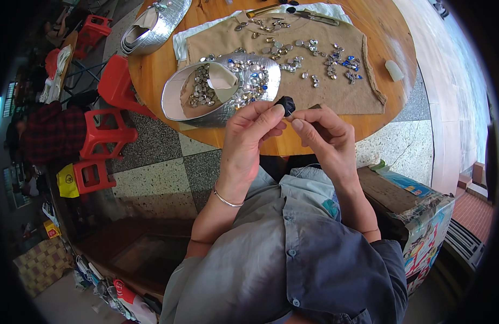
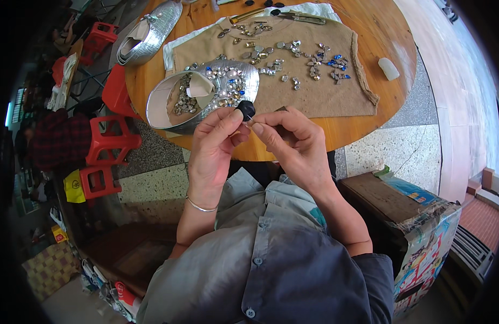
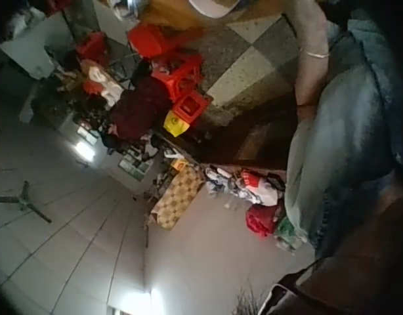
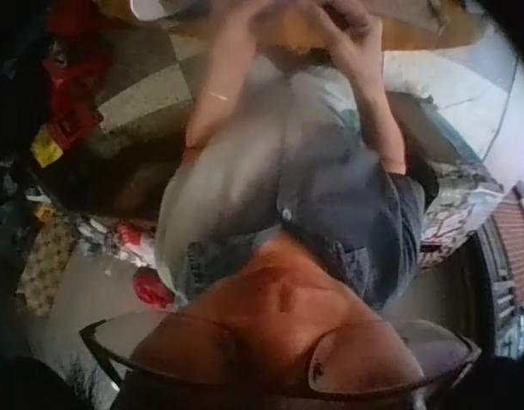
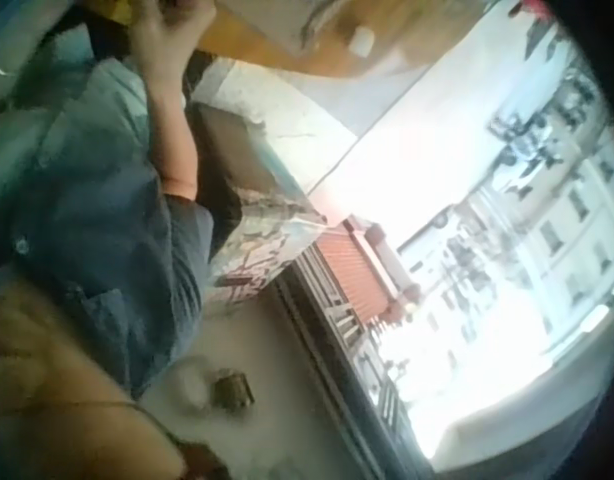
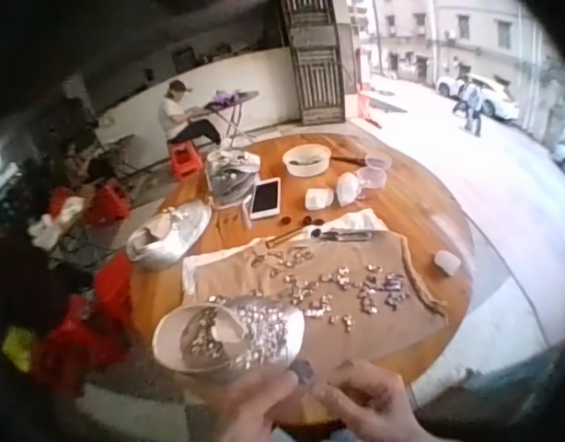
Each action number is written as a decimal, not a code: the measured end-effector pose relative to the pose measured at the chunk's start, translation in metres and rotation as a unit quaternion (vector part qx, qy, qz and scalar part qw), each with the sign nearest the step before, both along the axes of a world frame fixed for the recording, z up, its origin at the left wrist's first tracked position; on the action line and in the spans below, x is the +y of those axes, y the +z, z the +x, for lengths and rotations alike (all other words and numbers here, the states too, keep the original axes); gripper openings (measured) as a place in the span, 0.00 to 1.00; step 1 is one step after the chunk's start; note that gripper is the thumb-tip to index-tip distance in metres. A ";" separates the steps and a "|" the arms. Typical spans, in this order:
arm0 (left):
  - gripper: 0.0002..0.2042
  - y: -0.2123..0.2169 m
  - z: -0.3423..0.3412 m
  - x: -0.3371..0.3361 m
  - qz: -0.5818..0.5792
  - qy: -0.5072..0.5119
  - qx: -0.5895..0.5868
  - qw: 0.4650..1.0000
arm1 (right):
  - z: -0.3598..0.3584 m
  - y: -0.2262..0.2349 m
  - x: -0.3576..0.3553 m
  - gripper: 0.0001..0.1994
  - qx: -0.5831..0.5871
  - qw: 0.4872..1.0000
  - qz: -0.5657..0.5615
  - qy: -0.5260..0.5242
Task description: Attaching decorative beads and crystals to a silver shoe.
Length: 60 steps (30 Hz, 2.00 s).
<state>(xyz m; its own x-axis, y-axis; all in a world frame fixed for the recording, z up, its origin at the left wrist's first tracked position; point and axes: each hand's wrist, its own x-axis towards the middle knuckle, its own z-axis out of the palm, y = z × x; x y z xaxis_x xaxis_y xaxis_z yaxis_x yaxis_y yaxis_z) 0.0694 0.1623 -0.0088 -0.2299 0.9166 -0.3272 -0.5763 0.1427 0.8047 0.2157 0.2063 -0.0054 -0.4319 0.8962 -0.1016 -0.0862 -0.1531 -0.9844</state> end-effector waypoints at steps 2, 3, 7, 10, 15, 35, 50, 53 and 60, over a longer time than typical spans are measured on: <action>0.06 0.000 0.003 0.000 0.016 0.009 0.039 0.999 | 0.001 -0.001 0.000 0.05 -0.004 1.000 -0.001 0.003; 0.06 0.001 0.005 0.000 0.032 0.018 0.078 0.996 | 0.001 -0.001 0.000 0.05 -0.004 1.000 0.000 0.003; 0.05 0.002 0.007 -0.001 0.047 0.029 0.110 0.992 | 0.002 -0.001 -0.001 0.05 0.008 1.000 -0.005 0.005; 0.04 0.005 0.007 -0.001 0.037 0.022 0.075 0.996 | 0.001 -0.002 -0.003 0.05 0.019 1.000 0.002 -0.013; 0.04 0.003 0.013 -0.001 0.023 0.025 0.023 0.999 | -0.003 -0.006 -0.003 0.05 0.036 0.999 0.013 -0.032; 0.06 -0.007 0.006 -0.001 -0.001 -0.008 -0.047 0.999 | -0.001 -0.010 -0.002 0.05 0.042 0.999 -0.008 -0.034; 0.05 -0.007 0.009 0.001 0.125 0.028 0.223 0.966 | -0.004 -0.009 0.001 0.06 0.034 0.999 -0.016 -0.014; 0.04 -0.005 0.010 0.001 0.113 0.025 0.170 0.979 | -0.005 -0.008 0.000 0.06 0.032 0.999 0.000 -0.020; 0.05 -0.003 0.011 0.000 0.087 0.038 0.135 0.986 | -0.008 -0.011 -0.003 0.06 0.044 0.998 0.031 -0.014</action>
<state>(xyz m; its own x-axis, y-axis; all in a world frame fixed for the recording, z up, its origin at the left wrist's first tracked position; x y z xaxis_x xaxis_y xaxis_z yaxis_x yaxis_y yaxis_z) 0.0808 0.1622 -0.0115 -0.3577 0.9300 -0.0846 -0.3412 -0.0458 0.9389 0.2078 0.2038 -0.0164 -0.4122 0.9111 -0.0086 -0.1760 -0.0888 -0.9804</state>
